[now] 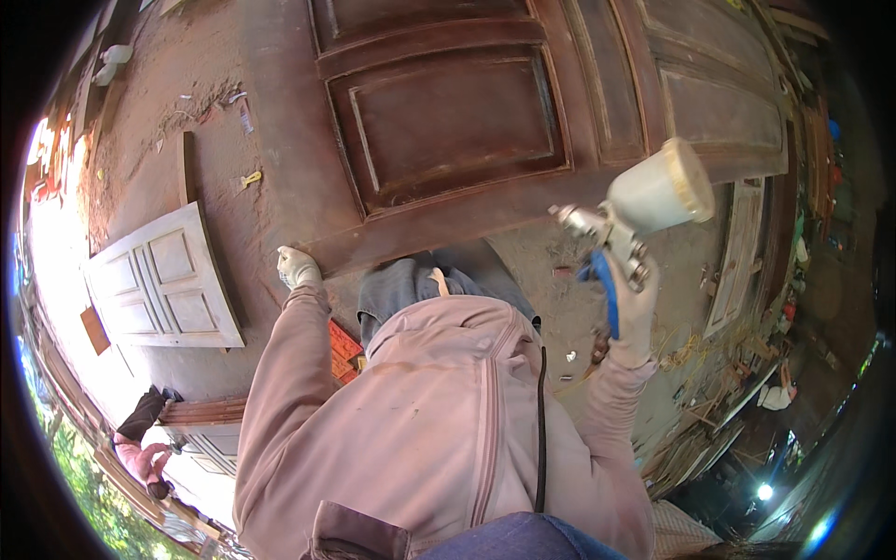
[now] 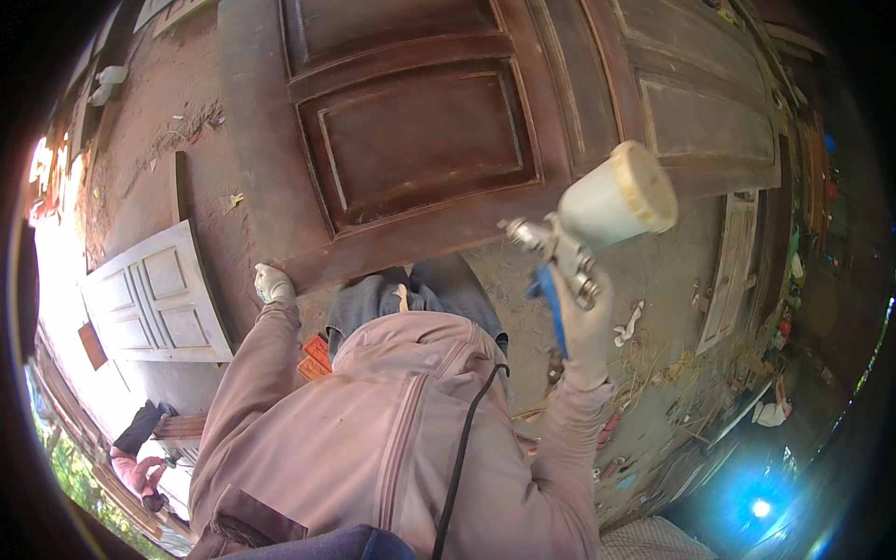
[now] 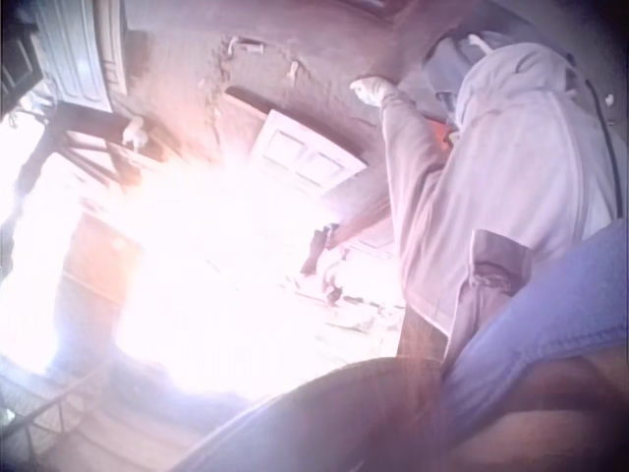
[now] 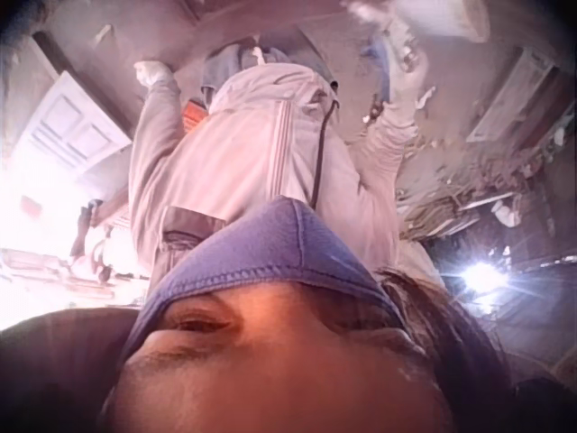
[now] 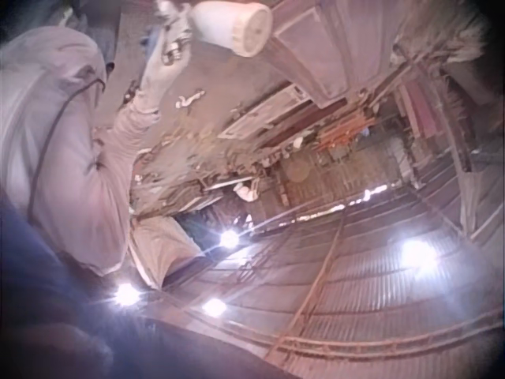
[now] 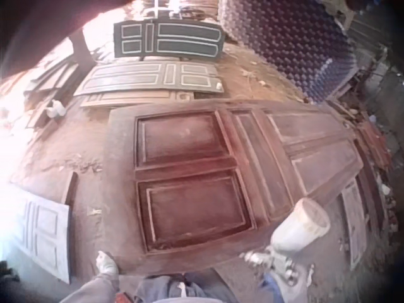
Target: The person pours liquid into a spray gun and then applies a dark finish to a wooden door using the spray gun. The person moves the spray gun systematically across the door surface to cover the panels and frame.
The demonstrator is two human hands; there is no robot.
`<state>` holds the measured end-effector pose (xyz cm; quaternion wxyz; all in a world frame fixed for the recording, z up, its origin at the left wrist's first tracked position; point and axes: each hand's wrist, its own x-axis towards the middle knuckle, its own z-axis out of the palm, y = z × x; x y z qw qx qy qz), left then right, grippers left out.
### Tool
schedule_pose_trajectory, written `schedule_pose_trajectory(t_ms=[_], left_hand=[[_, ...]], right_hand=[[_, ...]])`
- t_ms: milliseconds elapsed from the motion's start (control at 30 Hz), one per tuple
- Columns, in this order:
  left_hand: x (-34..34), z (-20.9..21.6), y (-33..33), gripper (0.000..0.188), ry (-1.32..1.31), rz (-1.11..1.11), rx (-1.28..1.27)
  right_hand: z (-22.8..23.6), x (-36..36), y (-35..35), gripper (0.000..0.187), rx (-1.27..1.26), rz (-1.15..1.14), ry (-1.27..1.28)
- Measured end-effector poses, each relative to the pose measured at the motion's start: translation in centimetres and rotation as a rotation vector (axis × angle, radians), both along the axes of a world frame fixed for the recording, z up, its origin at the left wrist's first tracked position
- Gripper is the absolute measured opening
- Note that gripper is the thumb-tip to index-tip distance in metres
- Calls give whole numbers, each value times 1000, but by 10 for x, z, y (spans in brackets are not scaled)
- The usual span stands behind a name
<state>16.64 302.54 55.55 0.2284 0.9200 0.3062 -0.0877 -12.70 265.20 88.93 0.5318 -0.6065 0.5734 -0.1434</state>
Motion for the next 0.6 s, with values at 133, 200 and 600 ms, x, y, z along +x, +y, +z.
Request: schedule_pose_trajectory(t_ms=[133, 200, 600], left_hand=[[-3, 1, 0, 56, 7, 36, -36], [-6, 9, -10, 56, 16, 1, -11], [-15, 12, -10, 53, 37, 24, -7]], right_hand=[[-18, 32, -77, 28, -531, 191, 36], [-4, 73, -104, 27, -508, 265, -24], [26, 273, -87, 26, 266, 603, -210]])
